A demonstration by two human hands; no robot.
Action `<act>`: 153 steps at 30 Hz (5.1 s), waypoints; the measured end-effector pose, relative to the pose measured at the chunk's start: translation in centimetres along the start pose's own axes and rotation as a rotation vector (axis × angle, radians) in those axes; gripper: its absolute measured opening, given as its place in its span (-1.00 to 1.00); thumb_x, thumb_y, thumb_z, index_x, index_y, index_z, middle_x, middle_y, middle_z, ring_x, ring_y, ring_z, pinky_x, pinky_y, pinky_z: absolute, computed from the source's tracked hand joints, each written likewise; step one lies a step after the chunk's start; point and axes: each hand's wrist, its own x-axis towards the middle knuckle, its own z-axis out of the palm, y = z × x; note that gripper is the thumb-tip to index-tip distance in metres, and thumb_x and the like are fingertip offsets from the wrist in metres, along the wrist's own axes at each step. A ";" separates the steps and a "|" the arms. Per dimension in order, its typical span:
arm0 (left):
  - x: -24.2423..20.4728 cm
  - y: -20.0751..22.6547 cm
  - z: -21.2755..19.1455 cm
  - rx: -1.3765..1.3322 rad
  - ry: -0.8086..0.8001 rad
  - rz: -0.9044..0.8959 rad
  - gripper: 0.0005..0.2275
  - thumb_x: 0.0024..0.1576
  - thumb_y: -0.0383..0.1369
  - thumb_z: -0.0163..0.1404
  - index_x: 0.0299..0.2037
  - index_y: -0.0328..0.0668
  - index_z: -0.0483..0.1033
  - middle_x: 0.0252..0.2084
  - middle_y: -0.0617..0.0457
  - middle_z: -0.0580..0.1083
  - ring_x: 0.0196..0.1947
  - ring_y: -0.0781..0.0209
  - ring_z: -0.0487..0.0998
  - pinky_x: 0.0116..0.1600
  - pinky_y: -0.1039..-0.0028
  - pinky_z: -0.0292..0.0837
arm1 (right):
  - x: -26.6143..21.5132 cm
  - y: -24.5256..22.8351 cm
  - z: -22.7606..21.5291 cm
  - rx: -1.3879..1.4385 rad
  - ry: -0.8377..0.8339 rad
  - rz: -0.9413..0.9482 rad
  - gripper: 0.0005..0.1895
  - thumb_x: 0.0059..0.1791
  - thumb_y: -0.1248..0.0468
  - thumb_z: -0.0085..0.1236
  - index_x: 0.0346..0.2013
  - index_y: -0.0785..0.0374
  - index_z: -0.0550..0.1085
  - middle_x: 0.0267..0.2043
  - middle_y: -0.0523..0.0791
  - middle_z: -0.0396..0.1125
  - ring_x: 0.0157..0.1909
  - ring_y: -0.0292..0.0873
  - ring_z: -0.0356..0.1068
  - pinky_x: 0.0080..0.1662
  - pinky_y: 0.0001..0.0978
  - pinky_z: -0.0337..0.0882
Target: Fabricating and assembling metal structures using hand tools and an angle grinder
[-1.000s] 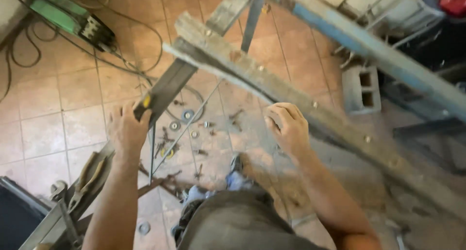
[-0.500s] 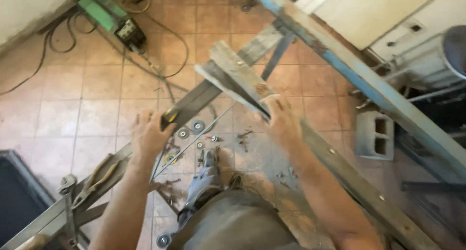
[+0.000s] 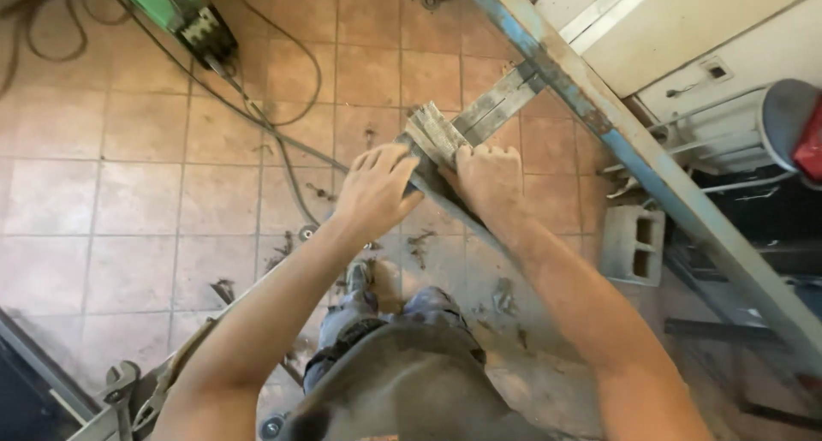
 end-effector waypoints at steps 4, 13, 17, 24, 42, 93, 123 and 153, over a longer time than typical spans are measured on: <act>5.6 -0.6 2.4 -0.213 -0.092 -0.301 -0.57 0.14 -0.21 0.00 0.20 -0.18 0.45 0.21 -0.21 0.40 0.28 -0.22 0.39 0.27 0.06 0.32 | 1.7 1.2 -4.3 0.132 -0.274 -0.038 -0.64 0.06 0.09 -0.17 -0.18 0.24 0.52 -0.34 0.05 0.51 -0.24 0.15 0.57 -0.16 0.08 0.41; 9.8 -1.2 7.9 -0.573 -0.147 -0.608 -0.77 0.29 -0.10 -0.12 -0.06 0.07 0.52 -0.08 -0.05 0.59 0.00 -0.13 0.60 0.08 0.08 0.46 | -2.2 5.9 6.7 1.007 -0.384 0.701 -0.45 0.02 -0.23 0.02 -0.38 0.20 0.56 -0.25 0.08 0.46 -0.04 0.12 0.47 0.01 0.05 0.33; 11.4 -0.3 6.5 -0.204 -0.117 -0.481 -0.86 0.26 -0.16 -0.05 -0.09 0.18 0.53 -0.10 0.13 0.51 -0.08 0.00 0.61 0.00 0.17 0.55 | 1.4 4.9 -0.6 0.775 -0.546 0.513 -0.43 0.04 -0.18 -0.07 -0.02 0.23 0.53 0.04 0.08 0.46 0.18 0.14 0.41 0.19 0.05 0.36; 13.3 -1.3 8.3 -0.202 -0.227 -0.496 -0.81 0.29 -0.20 -0.24 -0.18 0.10 0.47 -0.13 0.07 0.45 0.04 0.03 0.52 0.11 0.22 0.49 | 9.1 3.1 -8.0 0.362 -0.825 0.090 -0.34 -0.02 -0.35 -0.13 -0.32 0.19 0.54 -0.13 0.02 0.54 0.03 0.17 0.52 0.01 0.05 0.47; 12.3 0.9 6.1 -0.234 -0.157 -0.708 -0.86 0.30 -0.18 -0.22 -0.16 0.02 0.30 -0.07 0.00 0.43 0.03 -0.11 0.55 0.07 0.09 0.51 | 6.5 4.7 2.2 1.215 -0.316 0.004 -0.28 -0.10 0.26 0.14 0.34 0.40 0.23 0.34 0.31 0.12 0.41 0.38 0.06 0.42 0.23 0.08; 13.4 -2.9 9.9 -0.423 -0.186 -0.941 -0.56 0.21 0.07 -0.22 -0.09 -0.09 0.53 0.00 -0.18 0.56 0.14 -0.22 0.52 0.22 -0.02 0.42 | 5.1 8.0 -5.2 1.261 -0.067 -0.084 -0.71 0.01 0.07 0.28 -0.17 0.13 0.42 -0.43 -0.18 0.20 -0.34 -0.17 0.23 -0.06 -0.26 0.32; -39.2 -7.1 -29.0 0.131 -0.017 -1.223 -0.80 0.16 -0.07 0.07 -0.09 0.20 0.58 -0.20 0.11 0.53 -0.18 -0.04 0.64 -0.09 0.08 0.57 | -3.8 -35.4 -13.9 0.723 -0.024 -0.948 -0.49 -0.07 -0.02 0.25 0.14 0.02 0.48 0.13 -0.16 0.38 0.26 -0.12 0.32 0.27 -0.19 0.20; -46.9 2.0 -36.5 -0.558 0.743 -1.643 -0.94 0.18 -0.32 -0.05 -0.23 -0.01 0.45 -0.52 0.12 0.41 -0.54 0.28 0.38 -0.38 0.43 0.29 | -7.3 -54.2 -20.8 1.194 -0.032 -1.134 -0.61 -0.16 0.34 0.33 -0.05 0.34 0.53 -0.09 0.07 0.47 -0.03 0.13 0.45 0.08 -0.03 0.42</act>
